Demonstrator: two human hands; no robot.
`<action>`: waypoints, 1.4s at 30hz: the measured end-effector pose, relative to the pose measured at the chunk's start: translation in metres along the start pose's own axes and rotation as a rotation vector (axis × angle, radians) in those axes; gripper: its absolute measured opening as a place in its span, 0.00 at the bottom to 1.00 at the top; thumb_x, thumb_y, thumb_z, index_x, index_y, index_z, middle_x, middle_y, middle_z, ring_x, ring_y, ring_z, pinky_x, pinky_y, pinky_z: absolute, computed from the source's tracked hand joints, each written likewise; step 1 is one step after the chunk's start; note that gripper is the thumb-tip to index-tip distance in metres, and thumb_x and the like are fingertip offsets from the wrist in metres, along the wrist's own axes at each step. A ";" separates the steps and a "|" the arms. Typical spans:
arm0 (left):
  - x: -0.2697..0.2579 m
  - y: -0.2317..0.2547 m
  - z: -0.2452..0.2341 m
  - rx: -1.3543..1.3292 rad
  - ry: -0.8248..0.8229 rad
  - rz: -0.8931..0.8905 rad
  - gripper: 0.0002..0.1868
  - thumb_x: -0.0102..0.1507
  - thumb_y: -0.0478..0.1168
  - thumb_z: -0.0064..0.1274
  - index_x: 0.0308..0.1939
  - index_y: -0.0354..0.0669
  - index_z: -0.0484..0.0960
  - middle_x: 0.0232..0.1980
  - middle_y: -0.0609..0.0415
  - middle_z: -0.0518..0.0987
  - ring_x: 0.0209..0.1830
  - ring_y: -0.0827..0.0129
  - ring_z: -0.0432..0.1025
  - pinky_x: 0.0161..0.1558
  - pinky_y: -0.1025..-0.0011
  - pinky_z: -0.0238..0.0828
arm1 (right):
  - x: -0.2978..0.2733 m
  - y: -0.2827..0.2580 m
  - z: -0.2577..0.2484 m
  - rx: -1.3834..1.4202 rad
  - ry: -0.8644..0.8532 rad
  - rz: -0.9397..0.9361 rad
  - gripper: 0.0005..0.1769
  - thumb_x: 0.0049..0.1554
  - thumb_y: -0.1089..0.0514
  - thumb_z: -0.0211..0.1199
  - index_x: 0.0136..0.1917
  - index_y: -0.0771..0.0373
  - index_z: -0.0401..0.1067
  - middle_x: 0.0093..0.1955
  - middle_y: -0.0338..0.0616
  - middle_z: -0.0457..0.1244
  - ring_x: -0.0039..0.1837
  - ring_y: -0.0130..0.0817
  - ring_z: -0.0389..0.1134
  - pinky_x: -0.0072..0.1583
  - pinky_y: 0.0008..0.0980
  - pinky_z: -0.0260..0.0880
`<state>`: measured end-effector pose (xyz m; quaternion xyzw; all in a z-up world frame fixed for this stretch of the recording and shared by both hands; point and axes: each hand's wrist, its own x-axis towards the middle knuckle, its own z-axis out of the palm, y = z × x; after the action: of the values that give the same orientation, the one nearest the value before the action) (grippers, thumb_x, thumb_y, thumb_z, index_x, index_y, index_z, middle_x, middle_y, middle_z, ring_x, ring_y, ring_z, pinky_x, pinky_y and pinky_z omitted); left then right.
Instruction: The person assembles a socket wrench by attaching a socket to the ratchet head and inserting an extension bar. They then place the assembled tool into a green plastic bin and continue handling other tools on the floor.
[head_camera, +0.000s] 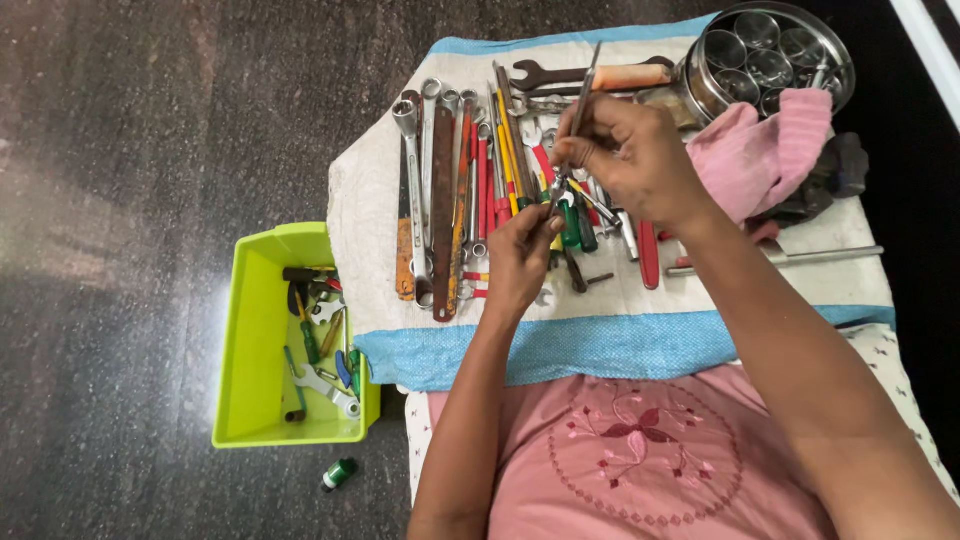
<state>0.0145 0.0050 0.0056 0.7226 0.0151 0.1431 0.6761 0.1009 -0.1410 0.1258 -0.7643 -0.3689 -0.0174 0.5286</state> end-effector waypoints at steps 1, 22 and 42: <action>0.001 -0.001 0.000 0.005 0.006 0.005 0.06 0.67 0.35 0.57 0.46 0.35 0.84 0.28 0.60 0.74 0.27 0.81 0.62 0.28 0.76 0.60 | 0.003 0.012 0.001 0.093 0.007 -0.014 0.11 0.67 0.58 0.64 0.54 0.70 0.72 0.48 0.44 0.70 0.51 0.28 0.72 0.55 0.28 0.75; 0.005 -0.023 -0.010 -0.232 0.058 -0.078 0.12 0.71 0.41 0.53 0.47 0.33 0.82 0.40 0.54 0.84 0.41 0.77 0.76 0.45 0.76 0.73 | -0.017 0.106 0.002 -0.793 -0.290 0.375 0.18 0.56 0.44 0.68 0.53 0.58 0.79 0.46 0.47 0.72 0.50 0.47 0.73 0.53 0.48 0.71; -0.001 0.015 0.011 0.122 -0.050 0.045 0.11 0.68 0.37 0.57 0.52 0.37 0.84 0.33 0.52 0.79 0.29 0.76 0.69 0.33 0.74 0.65 | -0.026 0.117 -0.044 0.972 0.191 0.649 0.10 0.69 0.55 0.59 0.58 0.62 0.71 0.49 0.41 0.69 0.50 0.27 0.72 0.53 0.25 0.73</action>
<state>0.0139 -0.0067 0.0197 0.7661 -0.0091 0.1389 0.6275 0.1664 -0.2115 0.0411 -0.5034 -0.0326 0.2471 0.8273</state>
